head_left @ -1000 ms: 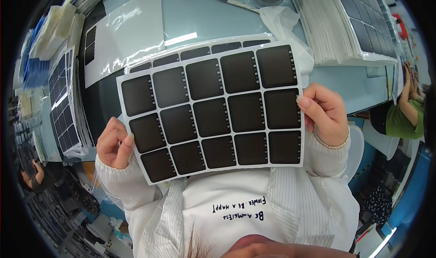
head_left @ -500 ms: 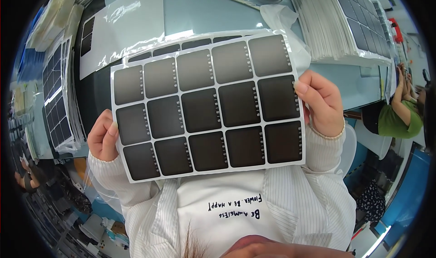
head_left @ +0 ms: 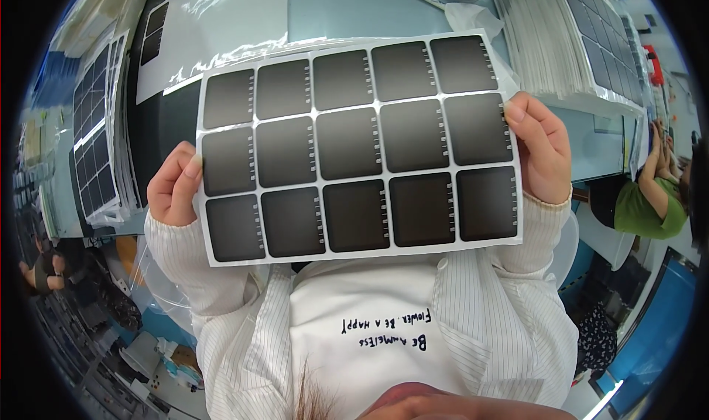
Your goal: The recorder is inspecting and cleaning small solar panels at a production workstation.
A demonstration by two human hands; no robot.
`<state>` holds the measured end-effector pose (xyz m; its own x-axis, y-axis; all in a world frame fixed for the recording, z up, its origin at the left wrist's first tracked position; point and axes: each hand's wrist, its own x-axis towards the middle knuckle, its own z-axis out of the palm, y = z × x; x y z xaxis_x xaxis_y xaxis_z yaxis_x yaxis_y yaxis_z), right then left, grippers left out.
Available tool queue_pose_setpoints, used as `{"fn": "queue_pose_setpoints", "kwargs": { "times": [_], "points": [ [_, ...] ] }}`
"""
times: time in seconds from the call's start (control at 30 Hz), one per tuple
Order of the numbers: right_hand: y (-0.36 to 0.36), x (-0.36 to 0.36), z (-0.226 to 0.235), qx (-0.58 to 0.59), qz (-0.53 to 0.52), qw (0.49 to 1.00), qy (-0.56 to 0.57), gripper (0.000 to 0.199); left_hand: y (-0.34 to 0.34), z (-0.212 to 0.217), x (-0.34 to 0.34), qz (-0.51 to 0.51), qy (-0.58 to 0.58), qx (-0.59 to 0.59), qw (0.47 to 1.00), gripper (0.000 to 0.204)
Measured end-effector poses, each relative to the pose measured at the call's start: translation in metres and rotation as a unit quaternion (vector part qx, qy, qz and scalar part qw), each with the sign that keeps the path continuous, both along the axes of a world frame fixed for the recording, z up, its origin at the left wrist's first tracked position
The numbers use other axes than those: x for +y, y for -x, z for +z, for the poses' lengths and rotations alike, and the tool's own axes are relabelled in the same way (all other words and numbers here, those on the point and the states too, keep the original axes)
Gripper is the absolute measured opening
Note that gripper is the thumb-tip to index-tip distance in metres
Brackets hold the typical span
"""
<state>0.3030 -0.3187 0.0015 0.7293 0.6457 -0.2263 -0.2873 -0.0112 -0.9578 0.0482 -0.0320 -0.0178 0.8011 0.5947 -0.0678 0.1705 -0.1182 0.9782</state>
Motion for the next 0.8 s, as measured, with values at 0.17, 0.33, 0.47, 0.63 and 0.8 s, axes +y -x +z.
{"fn": "queue_pose_setpoints", "kwargs": {
  "times": [0.17,0.33,0.47,0.63,0.8],
  "points": [
    [-0.006,-0.002,0.008,0.011,0.004,1.0,0.024,0.016,-0.005,0.004,-0.002,-0.01,0.008,-0.006,1.0,0.024],
    [-0.005,0.0,0.007,0.027,-0.002,0.999,-0.044,0.011,-0.006,0.009,0.0,-0.023,0.001,-0.009,1.0,0.024],
    [-0.006,-0.004,0.01,0.023,-0.013,0.999,-0.024,0.01,-0.01,0.008,0.002,-0.037,-0.005,-0.002,0.999,0.024],
    [-0.01,-0.005,0.007,0.005,-0.004,0.999,-0.041,0.011,-0.006,0.015,0.0,-0.044,-0.031,-0.008,0.999,0.022],
    [-0.008,-0.008,0.019,-0.102,-0.029,0.994,-0.025,0.015,-0.009,0.028,0.0,-0.043,-0.135,-0.036,0.989,0.017]
  ]
}}
